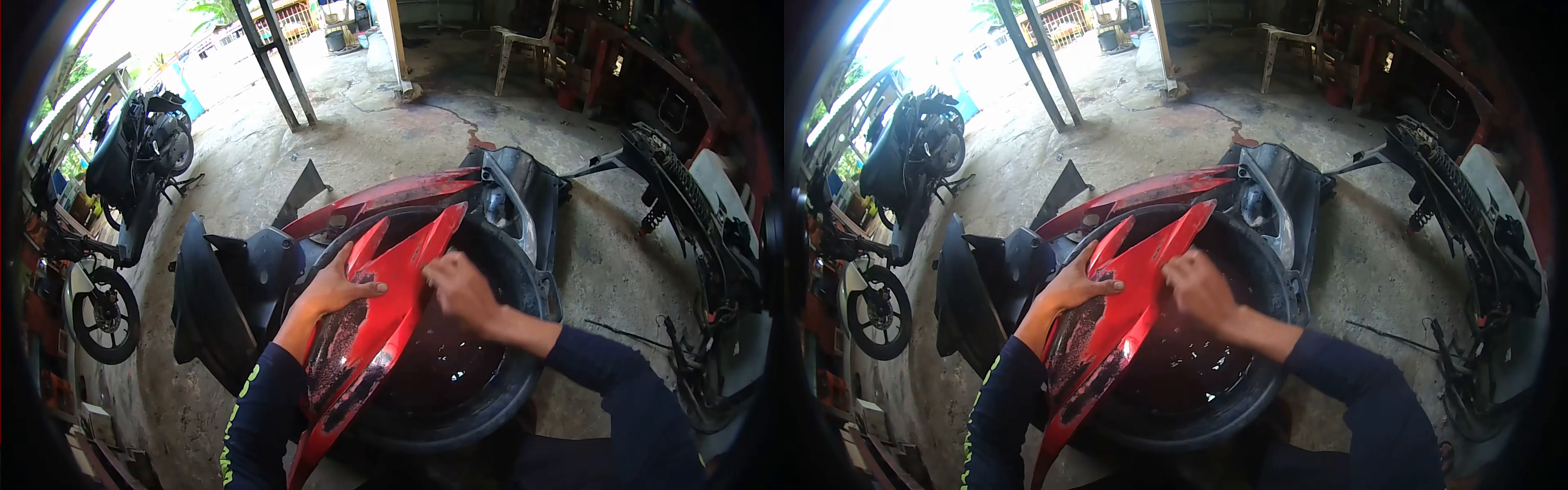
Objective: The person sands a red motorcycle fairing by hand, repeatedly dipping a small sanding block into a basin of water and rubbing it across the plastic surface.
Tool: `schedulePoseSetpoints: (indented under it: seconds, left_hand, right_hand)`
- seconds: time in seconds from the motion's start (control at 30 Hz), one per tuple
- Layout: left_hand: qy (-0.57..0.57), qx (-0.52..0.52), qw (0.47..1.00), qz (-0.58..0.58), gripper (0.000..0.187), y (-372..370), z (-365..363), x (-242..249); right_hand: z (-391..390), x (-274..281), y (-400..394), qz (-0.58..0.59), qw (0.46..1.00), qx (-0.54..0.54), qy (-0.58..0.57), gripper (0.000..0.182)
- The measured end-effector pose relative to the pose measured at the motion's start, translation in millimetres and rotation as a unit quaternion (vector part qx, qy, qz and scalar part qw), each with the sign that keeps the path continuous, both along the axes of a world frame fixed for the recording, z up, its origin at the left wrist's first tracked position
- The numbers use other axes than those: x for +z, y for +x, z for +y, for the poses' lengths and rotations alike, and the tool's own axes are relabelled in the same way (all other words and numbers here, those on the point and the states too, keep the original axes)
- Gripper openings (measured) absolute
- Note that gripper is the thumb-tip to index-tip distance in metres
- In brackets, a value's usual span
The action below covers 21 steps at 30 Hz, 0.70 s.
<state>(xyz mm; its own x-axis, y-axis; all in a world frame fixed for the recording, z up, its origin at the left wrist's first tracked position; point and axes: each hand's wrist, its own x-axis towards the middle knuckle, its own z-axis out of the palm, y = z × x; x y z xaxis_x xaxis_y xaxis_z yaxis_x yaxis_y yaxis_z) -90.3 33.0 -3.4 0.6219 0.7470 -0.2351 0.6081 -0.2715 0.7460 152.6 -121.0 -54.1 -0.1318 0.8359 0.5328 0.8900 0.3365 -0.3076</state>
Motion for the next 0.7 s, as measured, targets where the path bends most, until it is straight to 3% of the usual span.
schedulePoseSetpoints:
  seconds: [0.03, 0.1, 0.13, 0.2, 0.23, 0.3, 0.33, 0.37, 0.4, 0.47, 0.53, 0.6, 0.67, 0.7]
  left_hand:
    - [0.002, -0.003, 1.000, 0.002, 0.139, 1.0, -2.1, 0.7]
    - [0.151, -0.001, 0.988, 0.028, 0.114, -0.1, -11.6, -2.3]
    - [0.151, -0.002, 0.988, 0.031, 0.114, 3.4, -22.6, 9.7]
    - [0.320, -0.054, 0.937, 0.133, 0.102, 12.5, -47.7, 30.6]
    - [0.367, -0.089, 0.915, 0.140, 0.083, 15.1, -55.9, 26.6]
    - [0.398, -0.142, 0.892, 0.161, 0.075, 18.8, -73.3, 20.6]
    - [0.428, -0.193, 0.864, 0.182, 0.068, 21.0, -81.0, 18.7]
    - [0.452, -0.210, 0.851, 0.167, 0.064, 22.2, -88.3, 17.3]
    - [0.452, -0.210, 0.851, 0.167, 0.064, 22.9, -96.0, 18.5]
    - [0.456, -0.234, 0.838, 0.189, 0.070, 24.5, -108.4, 22.0]
    - [0.463, -0.246, 0.824, 0.213, 0.080, 23.7, -111.8, 18.7]
    - [0.449, -0.261, 0.825, 0.224, 0.088, 24.6, -113.9, 16.1]
    - [0.441, -0.270, 0.827, 0.220, 0.099, 27.4, -112.2, 10.4]
    - [0.436, -0.274, 0.827, 0.227, 0.102, 31.9, -110.8, 9.6]
  right_hand:
    - [8.3, 0.8, 13.2, 0.029, 0.999, -0.022, -0.003, 0.030]
    - [11.1, -8.0, 30.2, 0.145, 0.986, -0.075, -0.035, 0.029]
    - [8.5, -12.2, 35.6, 0.212, 0.971, -0.100, -0.055, 0.030]
    - [-3.4, -25.5, 40.7, 0.317, 0.904, -0.186, -0.221, 0.030]
    - [3.7, -82.6, 55.3, 0.250, 0.923, -0.172, -0.235, 0.031]
    - [11.4, -107.6, 58.1, 0.246, 0.800, -0.202, -0.509, 0.029]
    - [13.9, -130.2, 60.8, 0.145, 0.836, -0.172, -0.500, 0.029]
    - [27.4, -178.8, 70.6, 0.082, 0.838, -0.161, -0.514, 0.029]
    - [34.7, -181.1, 68.2, 0.020, 0.837, -0.149, -0.527, 0.030]
    - [34.9, -185.5, 69.5, 0.068, 0.813, -0.202, -0.541, 0.032]
    - [26.0, -146.7, 68.7, 0.116, 0.787, -0.255, -0.550, 0.034]
    - [17.9, -104.2, 70.8, 0.451, 0.660, -0.200, -0.566, 0.030]
    - [25.3, -47.6, 75.7, 0.510, 0.627, -0.153, -0.568, 0.021]
    - [28.7, -6.1, 76.5, 0.507, 0.646, -0.086, -0.564, 0.018]
